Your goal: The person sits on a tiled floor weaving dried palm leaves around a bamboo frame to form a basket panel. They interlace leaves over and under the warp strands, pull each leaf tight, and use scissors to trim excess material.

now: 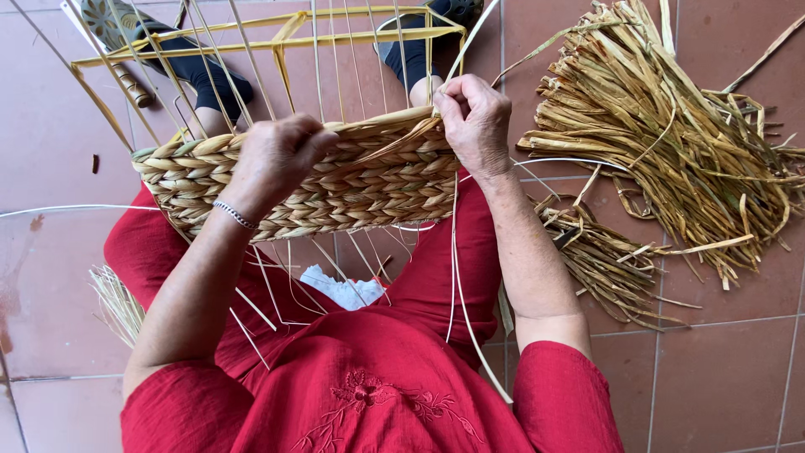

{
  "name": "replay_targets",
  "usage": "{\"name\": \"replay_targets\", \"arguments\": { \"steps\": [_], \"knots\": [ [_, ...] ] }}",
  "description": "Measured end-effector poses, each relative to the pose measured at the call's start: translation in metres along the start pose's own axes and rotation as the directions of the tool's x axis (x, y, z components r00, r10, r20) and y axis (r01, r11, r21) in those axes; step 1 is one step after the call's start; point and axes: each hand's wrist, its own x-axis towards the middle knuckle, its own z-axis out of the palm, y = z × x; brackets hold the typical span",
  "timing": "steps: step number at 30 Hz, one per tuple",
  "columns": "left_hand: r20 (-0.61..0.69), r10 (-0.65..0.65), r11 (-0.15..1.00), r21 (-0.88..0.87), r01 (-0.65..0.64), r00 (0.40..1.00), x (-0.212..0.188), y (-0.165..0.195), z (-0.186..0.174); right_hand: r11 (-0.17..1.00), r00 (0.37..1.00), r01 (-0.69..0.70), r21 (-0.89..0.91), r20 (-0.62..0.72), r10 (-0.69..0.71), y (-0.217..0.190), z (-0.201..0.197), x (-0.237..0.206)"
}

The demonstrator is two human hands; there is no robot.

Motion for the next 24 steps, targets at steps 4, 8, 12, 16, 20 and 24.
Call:
{"name": "replay_targets", "arguments": {
  "steps": [4,8,12,16,20,24],
  "knots": [
    [-0.222,0.030,0.963,0.269,0.032,0.974,-0.018,-0.002,-0.020,0.993,0.998,0.004,-0.119,-0.054,-0.010,-0.008,0.005,-0.004],
    [-0.324,0.469,0.755,0.630,-0.182,0.822,-0.035,0.012,-0.014,0.939,0.975,0.153,-0.307,-0.106,-0.194,-0.019,0.014,-0.004],
    [-0.119,0.536,0.787,0.430,-0.443,0.836,-0.033,0.031,0.029,0.858,0.934,0.347,-0.380,0.054,-0.354,-0.025,0.016,0.003],
    [-0.092,0.500,0.757,0.530,-0.383,0.861,-0.014,0.026,0.042,0.972,0.966,0.219,-0.091,0.160,-0.203,-0.031,-0.005,0.009],
    [-0.093,0.393,0.870,0.361,-0.337,0.915,-0.009,0.025,0.024,0.977,0.933,0.211,-0.025,0.303,-0.194,-0.039,-0.026,0.010],
    [-0.309,0.500,0.813,0.490,-0.316,0.809,-0.001,0.041,0.006,0.954,0.919,0.285,-0.093,0.308,-0.245,-0.042,-0.020,0.009]
  ]
}}
